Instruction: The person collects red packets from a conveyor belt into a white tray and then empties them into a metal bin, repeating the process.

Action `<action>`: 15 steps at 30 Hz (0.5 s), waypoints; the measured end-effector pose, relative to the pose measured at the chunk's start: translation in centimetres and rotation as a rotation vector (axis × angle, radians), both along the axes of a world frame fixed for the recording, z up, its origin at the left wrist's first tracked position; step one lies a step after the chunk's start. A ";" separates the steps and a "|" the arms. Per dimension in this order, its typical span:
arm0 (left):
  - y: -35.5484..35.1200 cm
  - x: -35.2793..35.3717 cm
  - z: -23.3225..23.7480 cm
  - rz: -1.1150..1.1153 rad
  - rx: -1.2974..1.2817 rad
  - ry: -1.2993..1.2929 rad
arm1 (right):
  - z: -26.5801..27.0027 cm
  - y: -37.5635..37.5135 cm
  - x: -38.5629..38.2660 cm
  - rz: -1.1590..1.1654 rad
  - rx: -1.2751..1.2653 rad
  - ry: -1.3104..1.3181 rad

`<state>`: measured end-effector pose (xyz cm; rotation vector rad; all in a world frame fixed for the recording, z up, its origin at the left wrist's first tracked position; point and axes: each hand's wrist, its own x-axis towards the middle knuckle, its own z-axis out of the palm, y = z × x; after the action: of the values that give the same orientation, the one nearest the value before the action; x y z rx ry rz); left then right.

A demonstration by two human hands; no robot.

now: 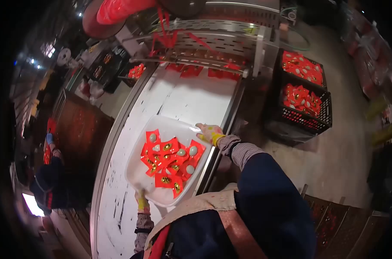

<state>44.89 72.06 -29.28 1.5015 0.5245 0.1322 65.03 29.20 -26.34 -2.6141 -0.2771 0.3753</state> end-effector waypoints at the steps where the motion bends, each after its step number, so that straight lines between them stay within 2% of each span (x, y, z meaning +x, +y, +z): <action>1: 0.2 0.8 0.3 -0.020 0.024 -0.057 | 0.1 -0.5 0.4 -0.064 0.076 0.037; 2: 0.8 1.2 0.4 -0.039 0.046 -0.114 | 0.1 -0.4 -0.1 -0.094 0.177 -0.052; 3: 1.5 2.0 1.4 -0.011 0.082 -0.124 | 1.8 -0.1 -0.2 -0.152 0.155 -0.021; 4: 2.7 0.6 2.4 0.032 0.118 -0.100 | 0.5 0.5 -0.6 -0.133 0.328 -0.220; 5: 4.4 -0.9 2.3 0.016 0.362 -0.122 | 2.5 0.6 -1.0 -0.134 0.356 -0.217; 6: 3.7 3.9 3.2 -0.098 0.430 -0.123 | 4.4 -2.5 -3.1 -0.277 0.290 -0.256; 7: 6.6 4.7 0.5 -0.146 0.529 -0.262 | 5.8 -3.6 -5.4 -0.313 0.178 -0.269; 8: 4.5 6.5 4.2 -0.186 0.135 -0.189 | 6.9 -4.8 -7.3 -0.348 0.230 -0.236; 9: 1.8 8.2 7.6 -0.329 0.061 -0.219 | 7.0 -5.7 -9.0 -0.407 0.276 -0.315; 10: -0.4 9.3 9.1 -0.392 0.033 -0.269 | 6.6 -6.6 -11.2 -0.477 0.309 -0.355; 12: -3.4 11.9 10.3 -0.570 0.149 -0.214 | 7.1 -8.9 -17.2 -0.644 0.311 -0.412; 15: -11.6 15.7 10.9 -0.785 0.304 -0.360 | 10.9 -12.6 -27.6 -0.944 0.222 -0.588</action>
<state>60.62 60.47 -18.33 1.8283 -0.4054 -0.1391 37.47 16.60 -15.41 -2.2533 0.6785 -0.7007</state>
